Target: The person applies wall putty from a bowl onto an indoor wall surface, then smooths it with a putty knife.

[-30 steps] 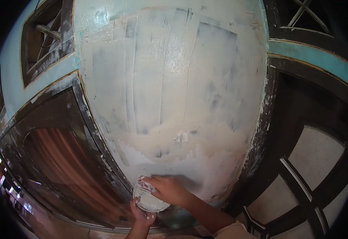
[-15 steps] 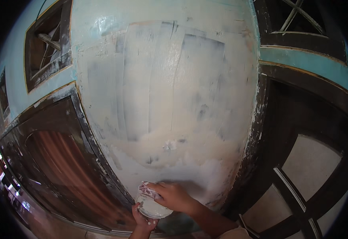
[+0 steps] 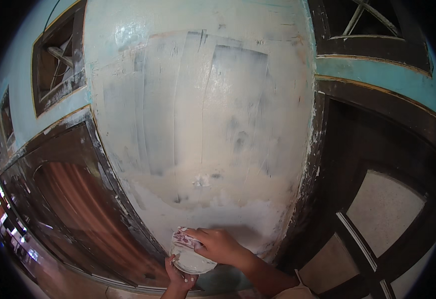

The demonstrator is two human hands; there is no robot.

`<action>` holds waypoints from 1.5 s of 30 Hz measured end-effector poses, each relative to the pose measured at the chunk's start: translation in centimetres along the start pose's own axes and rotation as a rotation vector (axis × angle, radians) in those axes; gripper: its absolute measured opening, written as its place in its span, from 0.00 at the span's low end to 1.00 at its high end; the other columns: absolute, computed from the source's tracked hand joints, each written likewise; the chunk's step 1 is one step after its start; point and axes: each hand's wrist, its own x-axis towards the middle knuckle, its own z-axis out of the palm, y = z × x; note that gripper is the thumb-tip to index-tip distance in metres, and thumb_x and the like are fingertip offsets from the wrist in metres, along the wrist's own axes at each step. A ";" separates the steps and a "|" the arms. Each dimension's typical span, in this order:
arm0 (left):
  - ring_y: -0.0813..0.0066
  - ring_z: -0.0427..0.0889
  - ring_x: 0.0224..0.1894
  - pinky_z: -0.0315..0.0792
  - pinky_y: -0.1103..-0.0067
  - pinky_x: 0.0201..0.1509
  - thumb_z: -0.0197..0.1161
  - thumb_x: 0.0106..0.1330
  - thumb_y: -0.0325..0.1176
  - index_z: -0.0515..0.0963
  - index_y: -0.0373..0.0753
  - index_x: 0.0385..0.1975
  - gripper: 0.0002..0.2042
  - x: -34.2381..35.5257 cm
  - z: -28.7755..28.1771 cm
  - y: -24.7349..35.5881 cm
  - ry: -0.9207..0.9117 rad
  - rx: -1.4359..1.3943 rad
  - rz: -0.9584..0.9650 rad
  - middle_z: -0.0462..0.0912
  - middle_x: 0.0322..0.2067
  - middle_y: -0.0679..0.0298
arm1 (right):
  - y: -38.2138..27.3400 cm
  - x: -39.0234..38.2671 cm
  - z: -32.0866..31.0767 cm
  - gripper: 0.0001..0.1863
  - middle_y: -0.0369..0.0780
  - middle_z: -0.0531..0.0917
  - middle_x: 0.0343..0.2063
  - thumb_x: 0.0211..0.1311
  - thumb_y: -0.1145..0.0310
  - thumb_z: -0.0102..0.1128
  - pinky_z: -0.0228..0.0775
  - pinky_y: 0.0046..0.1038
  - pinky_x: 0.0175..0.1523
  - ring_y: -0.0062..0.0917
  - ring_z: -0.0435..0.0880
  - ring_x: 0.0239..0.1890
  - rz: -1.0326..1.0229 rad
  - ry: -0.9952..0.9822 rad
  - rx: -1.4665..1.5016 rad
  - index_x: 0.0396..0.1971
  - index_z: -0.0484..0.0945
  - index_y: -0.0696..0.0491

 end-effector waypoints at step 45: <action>0.54 0.72 0.60 0.65 0.60 0.64 0.46 0.64 0.55 0.67 0.41 0.61 0.31 -2.4 3.6 0.8 -0.079 -0.176 0.082 0.72 0.59 0.57 | 1.4 -3.0 -1.1 0.16 0.39 0.75 0.24 0.57 0.74 0.61 0.70 0.25 0.36 0.22 0.76 0.27 0.371 0.218 0.377 0.43 0.67 0.56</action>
